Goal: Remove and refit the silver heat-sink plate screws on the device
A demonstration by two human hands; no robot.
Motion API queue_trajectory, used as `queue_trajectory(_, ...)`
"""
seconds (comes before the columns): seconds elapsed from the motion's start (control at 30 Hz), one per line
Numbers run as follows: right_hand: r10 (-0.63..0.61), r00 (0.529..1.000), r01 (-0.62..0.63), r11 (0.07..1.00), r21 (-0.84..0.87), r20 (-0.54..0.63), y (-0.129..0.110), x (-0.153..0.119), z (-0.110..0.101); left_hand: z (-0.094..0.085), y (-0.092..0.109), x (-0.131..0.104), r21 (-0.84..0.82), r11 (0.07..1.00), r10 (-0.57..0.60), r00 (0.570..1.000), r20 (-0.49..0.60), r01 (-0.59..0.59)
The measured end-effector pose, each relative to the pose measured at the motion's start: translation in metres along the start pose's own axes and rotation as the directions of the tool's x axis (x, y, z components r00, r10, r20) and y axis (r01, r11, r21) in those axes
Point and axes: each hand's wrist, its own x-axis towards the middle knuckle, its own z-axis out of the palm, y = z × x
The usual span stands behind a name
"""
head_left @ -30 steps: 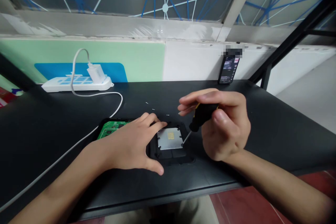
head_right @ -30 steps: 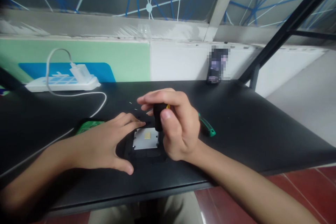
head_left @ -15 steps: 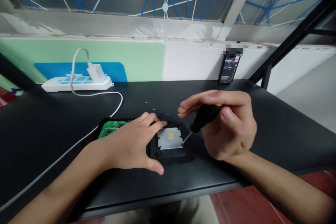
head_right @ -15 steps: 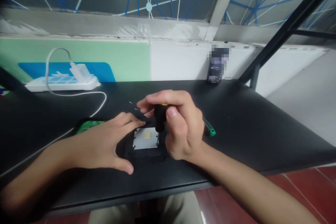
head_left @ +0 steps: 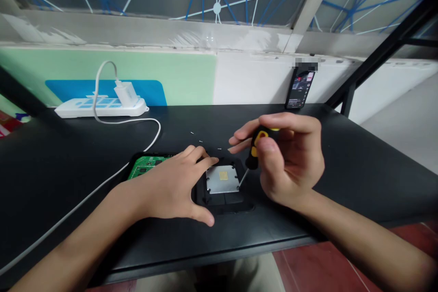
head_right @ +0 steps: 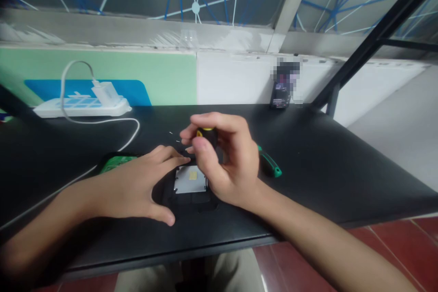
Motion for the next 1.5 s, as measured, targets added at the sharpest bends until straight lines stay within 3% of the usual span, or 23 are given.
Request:
queue_trajectory(0.1,0.073,0.997,-0.069,0.988,0.139,-0.027,-0.001,-0.002,0.003,-0.002,0.001,0.001,0.012,1.0,0.0,1.0,0.01,0.0)
queue_trajectory(0.17,0.058,0.998,-0.054,0.99,0.128,-0.026,0.001,-0.002,0.002,-0.002,0.002,0.001,0.008,1.0,0.0,1.0,0.004,0.0)
queue_trajectory(0.4,-0.101,0.994,0.105,0.972,-0.212,0.028,0.007,-0.001,-0.007,-0.002,0.001,0.0,-0.029,0.999,0.015,1.0,-0.024,-0.016)
queue_trajectory(0.63,0.065,0.998,-0.064,0.996,-0.068,0.007,0.005,-0.007,0.001,-0.001,0.001,0.001,-0.001,1.0,0.009,1.0,-0.019,-0.009)
queue_trajectory(0.9,-0.174,0.984,0.175,0.943,-0.283,0.028,0.013,0.003,-0.008,-0.002,0.002,0.0,-0.013,1.0,0.007,1.0,-0.02,-0.007)
queue_trajectory(1.13,-0.015,0.997,0.0,0.979,-0.206,-0.075,0.022,0.002,-0.008,0.001,0.0,-0.001,-0.035,0.999,0.014,0.999,-0.036,-0.016)
queue_trajectory(1.5,0.077,0.952,-0.138,0.972,-0.191,-0.297,0.058,0.011,-0.022,0.0,0.001,0.0,-0.048,0.999,0.021,0.999,-0.029,-0.022)
